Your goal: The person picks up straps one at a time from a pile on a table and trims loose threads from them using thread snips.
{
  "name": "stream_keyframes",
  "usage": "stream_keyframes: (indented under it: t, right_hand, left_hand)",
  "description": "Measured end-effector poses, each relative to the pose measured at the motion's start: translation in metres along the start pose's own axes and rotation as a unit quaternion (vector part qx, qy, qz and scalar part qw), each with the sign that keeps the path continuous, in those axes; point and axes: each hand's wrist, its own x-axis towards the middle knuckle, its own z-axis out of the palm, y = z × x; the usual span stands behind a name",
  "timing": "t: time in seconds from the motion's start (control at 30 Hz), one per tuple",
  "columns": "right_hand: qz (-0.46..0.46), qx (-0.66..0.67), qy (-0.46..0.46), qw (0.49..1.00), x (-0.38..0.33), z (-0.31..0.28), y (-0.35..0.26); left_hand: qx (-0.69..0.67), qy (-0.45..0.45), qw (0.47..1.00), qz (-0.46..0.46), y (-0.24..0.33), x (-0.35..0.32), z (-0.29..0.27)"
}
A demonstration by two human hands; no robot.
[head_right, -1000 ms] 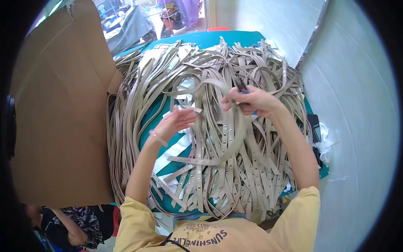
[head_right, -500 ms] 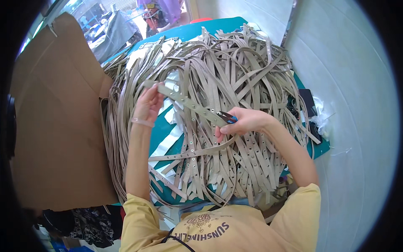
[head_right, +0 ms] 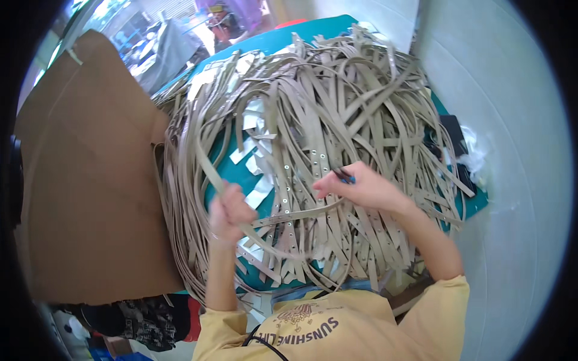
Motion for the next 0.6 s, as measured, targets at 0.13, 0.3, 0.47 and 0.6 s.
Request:
stream_keyframes:
  t: [0.13,0.3,0.47,0.6]
  right_hand:
    - [0.081,0.33,-0.151,0.928,0.044,0.066,0.011]
    - [0.005,0.394,-0.104,0.913,0.097,0.074,-0.01]
    - [0.006,0.424,-0.109,0.899,0.142,-0.038,-0.007]
    - [-0.081,0.281,-0.008,0.956,0.121,-0.065,-0.023]
  left_hand:
    - [0.165,0.153,0.972,-0.062,-0.089,-0.028,-0.001]
    - [0.225,0.169,0.95,-0.135,-0.132,-0.067,-0.036]
    - [0.628,-0.005,0.755,-0.188,-0.143,-0.113,-0.068]
    - [0.711,-0.033,0.613,-0.343,-0.144,-0.132,-0.101]
